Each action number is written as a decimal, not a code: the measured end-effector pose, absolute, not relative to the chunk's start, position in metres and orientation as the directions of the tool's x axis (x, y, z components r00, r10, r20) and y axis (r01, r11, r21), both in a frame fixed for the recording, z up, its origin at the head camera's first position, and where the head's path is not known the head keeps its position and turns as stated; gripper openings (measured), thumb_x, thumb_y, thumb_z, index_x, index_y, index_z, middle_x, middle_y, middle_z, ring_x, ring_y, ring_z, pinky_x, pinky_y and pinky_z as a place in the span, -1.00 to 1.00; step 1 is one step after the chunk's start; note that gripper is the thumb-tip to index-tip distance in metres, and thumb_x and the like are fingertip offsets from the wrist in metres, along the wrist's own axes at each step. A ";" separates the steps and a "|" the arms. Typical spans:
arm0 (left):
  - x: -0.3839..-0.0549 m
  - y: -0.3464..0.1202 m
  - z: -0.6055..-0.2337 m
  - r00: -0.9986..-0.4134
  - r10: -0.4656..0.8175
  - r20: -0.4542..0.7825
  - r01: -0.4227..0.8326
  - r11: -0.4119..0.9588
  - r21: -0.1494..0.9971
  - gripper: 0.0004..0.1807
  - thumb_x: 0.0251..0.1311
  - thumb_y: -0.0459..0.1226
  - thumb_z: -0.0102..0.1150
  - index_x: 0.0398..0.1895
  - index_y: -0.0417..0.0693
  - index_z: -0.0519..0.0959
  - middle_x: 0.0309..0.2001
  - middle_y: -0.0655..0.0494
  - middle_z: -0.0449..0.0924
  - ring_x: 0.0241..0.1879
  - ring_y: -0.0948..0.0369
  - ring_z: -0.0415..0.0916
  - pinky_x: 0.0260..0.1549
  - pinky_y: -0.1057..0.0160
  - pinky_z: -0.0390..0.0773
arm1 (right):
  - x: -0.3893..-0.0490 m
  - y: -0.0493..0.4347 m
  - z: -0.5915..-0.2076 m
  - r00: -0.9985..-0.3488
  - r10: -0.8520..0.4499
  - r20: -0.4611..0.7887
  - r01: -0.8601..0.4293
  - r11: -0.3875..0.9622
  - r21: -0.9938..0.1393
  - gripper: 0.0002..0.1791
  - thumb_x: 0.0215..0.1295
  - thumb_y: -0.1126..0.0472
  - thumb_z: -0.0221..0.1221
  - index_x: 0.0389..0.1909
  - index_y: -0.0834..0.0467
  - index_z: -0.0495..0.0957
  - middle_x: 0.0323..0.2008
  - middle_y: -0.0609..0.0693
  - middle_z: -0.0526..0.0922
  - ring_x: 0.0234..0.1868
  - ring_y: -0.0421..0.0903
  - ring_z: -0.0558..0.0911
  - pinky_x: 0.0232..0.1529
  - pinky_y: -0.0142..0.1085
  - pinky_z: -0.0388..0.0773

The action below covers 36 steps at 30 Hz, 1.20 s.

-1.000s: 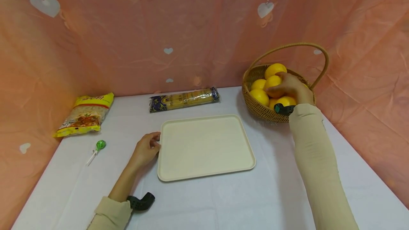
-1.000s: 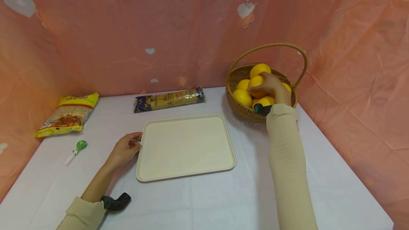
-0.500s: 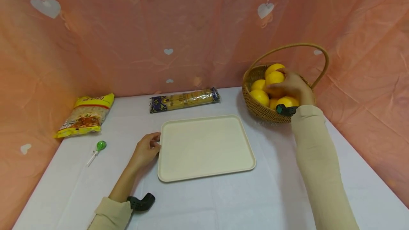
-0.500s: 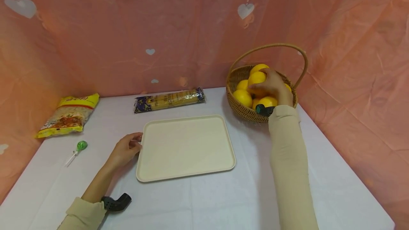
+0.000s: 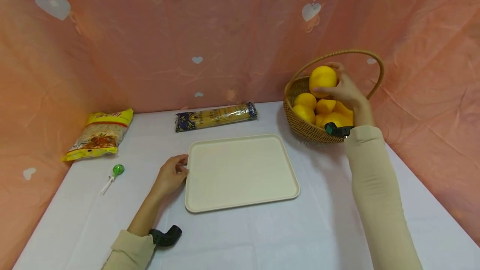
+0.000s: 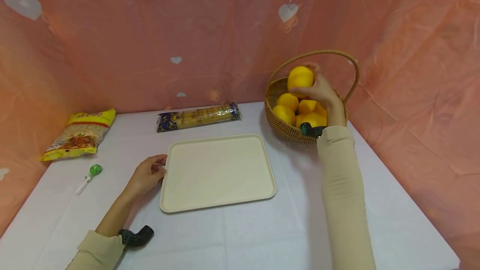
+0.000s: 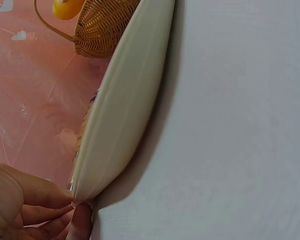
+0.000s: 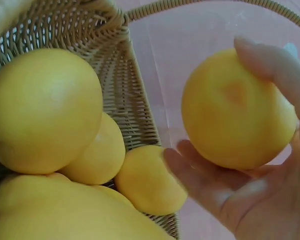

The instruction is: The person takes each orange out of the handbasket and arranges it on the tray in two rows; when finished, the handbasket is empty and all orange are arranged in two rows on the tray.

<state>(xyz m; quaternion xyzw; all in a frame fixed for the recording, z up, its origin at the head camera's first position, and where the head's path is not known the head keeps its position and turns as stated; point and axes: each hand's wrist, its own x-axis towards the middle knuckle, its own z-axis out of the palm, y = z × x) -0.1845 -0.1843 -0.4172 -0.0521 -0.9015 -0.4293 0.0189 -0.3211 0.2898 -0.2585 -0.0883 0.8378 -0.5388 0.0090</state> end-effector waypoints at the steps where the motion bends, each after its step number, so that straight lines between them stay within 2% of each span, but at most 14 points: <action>1: -0.185 -0.184 -0.417 -0.994 0.078 0.079 0.110 0.626 0.772 -0.52 0.09 -0.51 0.04 0.15 -0.46 0.35 -0.05 -0.32 0.47 -0.17 -0.05 0.48 -0.10 0.01 0.45 | -0.321 0.290 -0.259 -0.983 -0.166 0.074 -0.131 0.363 -0.923 -0.16 0.19 0.26 0.21 0.34 -0.11 -0.12 0.07 -0.02 0.21 -0.15 -0.12 0.45 -0.20 -0.35 0.57; 5: -0.185 -0.184 -0.417 -0.995 0.077 0.067 0.100 0.624 0.775 -0.52 0.10 -0.51 0.04 0.15 -0.45 0.35 -0.05 -0.32 0.46 -0.15 -0.06 0.47 -0.07 0.00 0.44 | -0.317 0.290 -0.262 -0.987 -0.150 0.051 -0.080 0.193 -0.978 -0.14 0.18 0.33 0.20 0.34 -0.17 -0.09 0.05 -0.02 0.16 -0.13 -0.08 0.44 -0.22 -0.34 0.59; 9: -0.184 -0.184 -0.417 -0.996 0.077 0.056 0.091 0.620 0.779 -0.52 0.10 -0.50 0.04 0.16 -0.44 0.35 -0.04 -0.32 0.46 -0.14 -0.05 0.47 -0.07 0.01 0.44 | -0.314 0.291 -0.264 -0.992 -0.118 0.052 -0.055 0.025 -0.998 -0.29 0.24 0.20 0.16 0.28 -0.21 -0.01 0.11 -0.03 0.10 -0.07 -0.07 0.41 -0.23 -0.31 0.60; 12: -0.184 -0.183 -0.417 -0.995 0.073 0.069 0.099 0.614 0.783 -0.52 0.09 -0.51 0.04 0.15 -0.43 0.36 -0.05 -0.30 0.47 -0.16 -0.04 0.48 -0.07 0.02 0.43 | -0.312 0.290 -0.264 -0.994 -0.089 0.062 -0.056 -0.058 -0.997 -0.40 0.27 0.07 0.12 0.23 -0.21 0.04 0.14 -0.04 0.09 -0.05 -0.06 0.40 -0.26 -0.28 0.61; 15: -0.184 -0.183 -0.416 -0.994 0.069 0.082 0.107 0.610 0.785 -0.52 0.08 -0.52 0.04 0.15 -0.43 0.36 -0.06 -0.29 0.47 -0.16 -0.03 0.49 -0.06 0.01 0.42 | -0.310 0.287 -0.264 -0.998 -0.026 0.055 -0.053 -0.093 -0.994 -0.33 0.22 0.13 0.18 0.25 -0.26 0.05 0.19 -0.07 0.10 -0.05 -0.09 0.41 -0.27 -0.35 0.59; 17: -0.184 -0.183 -0.415 -0.994 0.069 0.082 0.107 0.609 0.786 -0.52 0.09 -0.52 0.04 0.15 -0.43 0.36 -0.06 -0.30 0.47 -0.16 -0.04 0.49 -0.05 0.00 0.42 | -0.308 0.284 -0.266 -0.999 0.030 0.038 -0.040 -0.065 -0.997 -0.25 0.17 0.19 0.23 0.28 -0.23 0.06 0.18 -0.06 0.15 -0.05 -0.11 0.40 -0.27 -0.42 0.55; 20: -0.184 -0.183 -0.414 -0.994 0.070 0.080 0.106 0.606 0.788 -0.52 0.09 -0.52 0.04 0.15 -0.44 0.36 -0.05 -0.30 0.47 -0.15 -0.05 0.48 -0.04 -0.02 0.42 | -0.304 0.280 -0.270 -0.997 0.078 0.022 -0.024 -0.029 -0.999 -0.23 0.12 0.23 0.28 0.30 -0.09 0.11 0.10 -0.08 0.27 -0.06 -0.13 0.39 -0.22 -0.46 0.50; 23: -0.184 -0.184 -0.415 -0.994 0.072 0.080 0.107 0.600 0.793 -0.52 0.09 -0.52 0.04 0.15 -0.45 0.35 -0.05 -0.31 0.47 -0.15 -0.06 0.48 -0.04 -0.01 0.42 | -0.299 0.276 -0.277 -0.996 0.092 0.020 -0.020 -0.006 -1.000 -0.24 0.07 0.20 0.33 0.28 0.01 0.18 -0.01 -0.09 0.36 -0.04 -0.13 0.39 -0.02 -0.37 0.42; 27: -0.184 -0.183 -0.416 -0.994 0.075 0.078 0.108 0.594 0.797 -0.52 0.09 -0.53 0.03 0.15 -0.46 0.35 -0.05 -0.32 0.47 -0.15 -0.06 0.48 -0.06 0.00 0.43 | -0.289 0.271 -0.282 -0.995 0.101 0.028 -0.015 0.125 -0.992 -0.11 0.03 0.10 0.36 0.38 -0.09 0.12 0.16 -0.06 0.30 0.07 -0.10 0.32 0.19 -0.21 0.25; 31: -0.184 -0.183 -0.416 -0.993 0.081 0.083 0.114 0.596 0.794 -0.52 0.09 -0.53 0.03 0.14 -0.47 0.35 -0.05 -0.32 0.47 -0.15 -0.06 0.49 -0.05 -0.01 0.44 | -0.274 0.263 -0.283 -0.995 0.065 0.072 -0.051 0.275 -0.960 -0.11 0.06 0.07 0.33 0.39 -0.11 0.06 0.27 0.01 0.21 0.10 -0.09 0.31 0.05 -0.32 0.39; 34: -0.184 -0.184 -0.415 -0.992 0.085 0.093 0.125 0.602 0.789 -0.52 0.08 -0.53 0.03 0.14 -0.47 0.35 -0.07 -0.33 0.48 -0.17 -0.06 0.49 -0.05 -0.02 0.43 | -0.263 0.253 -0.285 -0.992 0.015 0.129 -0.121 0.255 -0.959 -0.18 0.08 0.18 0.32 0.33 -0.09 0.12 0.27 0.02 0.22 0.08 -0.06 0.34 -0.13 -0.44 0.47; 36: -0.185 -0.184 -0.414 -0.991 0.086 0.101 0.132 0.607 0.784 -0.52 0.08 -0.53 0.04 0.13 -0.47 0.35 -0.07 -0.33 0.48 -0.18 -0.06 0.49 -0.05 -0.03 0.42 | -0.257 0.245 -0.286 -0.986 -0.016 0.166 -0.166 0.211 -0.963 -0.21 0.06 0.27 0.32 0.29 -0.10 0.17 0.25 0.01 0.23 0.08 -0.06 0.34 -0.14 -0.46 0.47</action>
